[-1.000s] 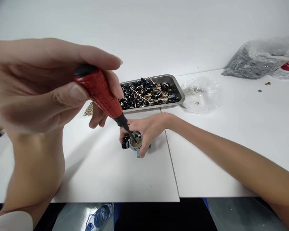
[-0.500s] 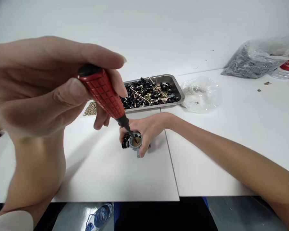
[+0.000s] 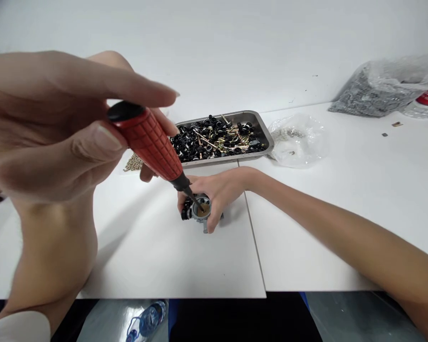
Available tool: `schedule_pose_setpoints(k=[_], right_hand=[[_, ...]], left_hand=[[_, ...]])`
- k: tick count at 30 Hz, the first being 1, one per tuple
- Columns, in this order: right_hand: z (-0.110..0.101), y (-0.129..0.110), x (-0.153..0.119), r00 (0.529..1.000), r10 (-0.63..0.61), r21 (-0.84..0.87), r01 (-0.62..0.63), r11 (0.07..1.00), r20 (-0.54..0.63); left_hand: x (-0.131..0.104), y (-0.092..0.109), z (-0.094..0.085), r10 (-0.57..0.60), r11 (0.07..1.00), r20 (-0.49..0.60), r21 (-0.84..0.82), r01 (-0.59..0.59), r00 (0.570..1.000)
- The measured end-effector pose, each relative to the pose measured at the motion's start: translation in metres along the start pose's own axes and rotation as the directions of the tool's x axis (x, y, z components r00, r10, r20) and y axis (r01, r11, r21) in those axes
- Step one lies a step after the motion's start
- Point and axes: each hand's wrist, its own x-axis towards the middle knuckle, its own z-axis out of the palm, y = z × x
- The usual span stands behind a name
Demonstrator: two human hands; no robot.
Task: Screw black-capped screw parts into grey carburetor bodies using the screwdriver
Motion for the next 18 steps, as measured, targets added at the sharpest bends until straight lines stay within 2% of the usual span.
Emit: schedule_pose_setpoints(k=[3,7,11,13,18], right_hand=[[0.001,-0.004,-0.001,0.999,0.054,0.006,-0.054,0.999,-0.008],[0.001,0.0,0.0,1.0,0.012,-0.027,-0.012,1.0,0.006],[0.001,0.003,0.001,0.999,-0.039,-0.029,0.039,0.999,-0.003],[0.002,0.002,0.001,0.999,-0.036,-0.037,0.036,0.999,-0.005],[0.001,-0.004,0.001,1.0,0.007,-0.07,-0.006,0.998,0.006]], left_hand=[[0.0,0.0,-0.003,0.085,0.995,0.025,0.044,-0.086,0.996],[-0.001,0.006,-0.001,-0.054,0.985,-0.027,0.165,0.058,0.998],[-0.004,0.009,0.005,0.02,0.969,-0.136,0.247,0.015,0.991],[-0.004,0.009,0.007,-0.002,0.968,-0.179,0.247,0.047,0.984],[-0.002,0.005,0.007,-0.066,0.966,-0.103,0.243,0.089,0.992]])
